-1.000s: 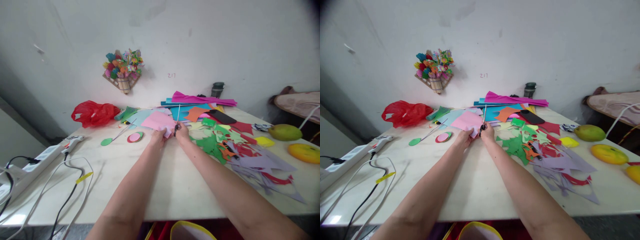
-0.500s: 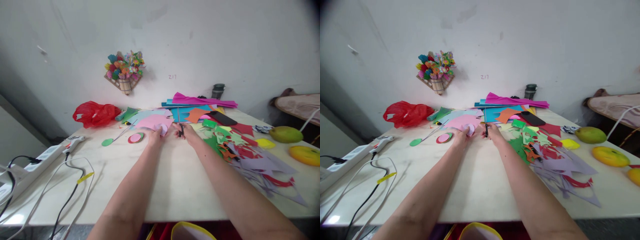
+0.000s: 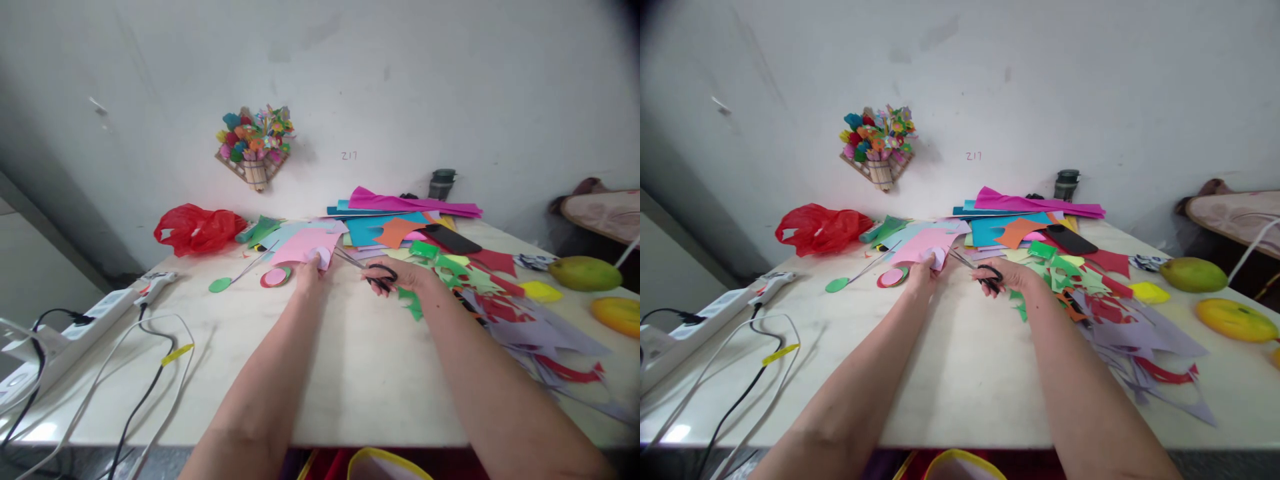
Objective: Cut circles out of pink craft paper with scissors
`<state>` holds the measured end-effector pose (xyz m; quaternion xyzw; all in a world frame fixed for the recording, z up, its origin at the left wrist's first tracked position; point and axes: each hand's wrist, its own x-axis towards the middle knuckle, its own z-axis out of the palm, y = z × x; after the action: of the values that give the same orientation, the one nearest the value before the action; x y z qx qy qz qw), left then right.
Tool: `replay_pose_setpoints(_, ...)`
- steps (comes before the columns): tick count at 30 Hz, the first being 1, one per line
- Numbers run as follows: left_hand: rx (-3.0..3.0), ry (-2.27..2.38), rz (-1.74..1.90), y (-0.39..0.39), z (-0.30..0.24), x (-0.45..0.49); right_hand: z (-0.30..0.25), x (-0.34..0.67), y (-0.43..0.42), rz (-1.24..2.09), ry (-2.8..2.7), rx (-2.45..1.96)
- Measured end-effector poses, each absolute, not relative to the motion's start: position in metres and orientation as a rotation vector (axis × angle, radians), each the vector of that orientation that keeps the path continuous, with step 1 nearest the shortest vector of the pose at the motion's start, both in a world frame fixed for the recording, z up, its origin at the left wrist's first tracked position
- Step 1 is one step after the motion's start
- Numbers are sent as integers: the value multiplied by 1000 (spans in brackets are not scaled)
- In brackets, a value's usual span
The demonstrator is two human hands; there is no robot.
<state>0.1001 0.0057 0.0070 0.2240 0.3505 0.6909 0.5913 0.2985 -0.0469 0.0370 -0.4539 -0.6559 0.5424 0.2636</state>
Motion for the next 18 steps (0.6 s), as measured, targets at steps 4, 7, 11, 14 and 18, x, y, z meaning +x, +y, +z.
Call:
replay_pose_setpoints(4, 486, 813, 1593, 5, 8, 100, 36, 296, -48, 1480, -1813, -1294)
replay_pose_setpoints(7, 470, 820, 1585, 3, 9, 100, 34, 288, -47, 1459, -1820, -1235)
replay_pose_setpoints(11, 416, 866, 1582, 3, 10, 102, 30, 273, -45, 1454, -1749, -1185)
replay_pose_setpoints(14, 390, 875, 1598, 2, 11, 104, 27, 262, -44, 1452, -1667, -1192)
replay_pose_setpoints(18, 367, 844, 1610, 1, 12, 105, 23, 252, -43, 1458, -1583, -1171)
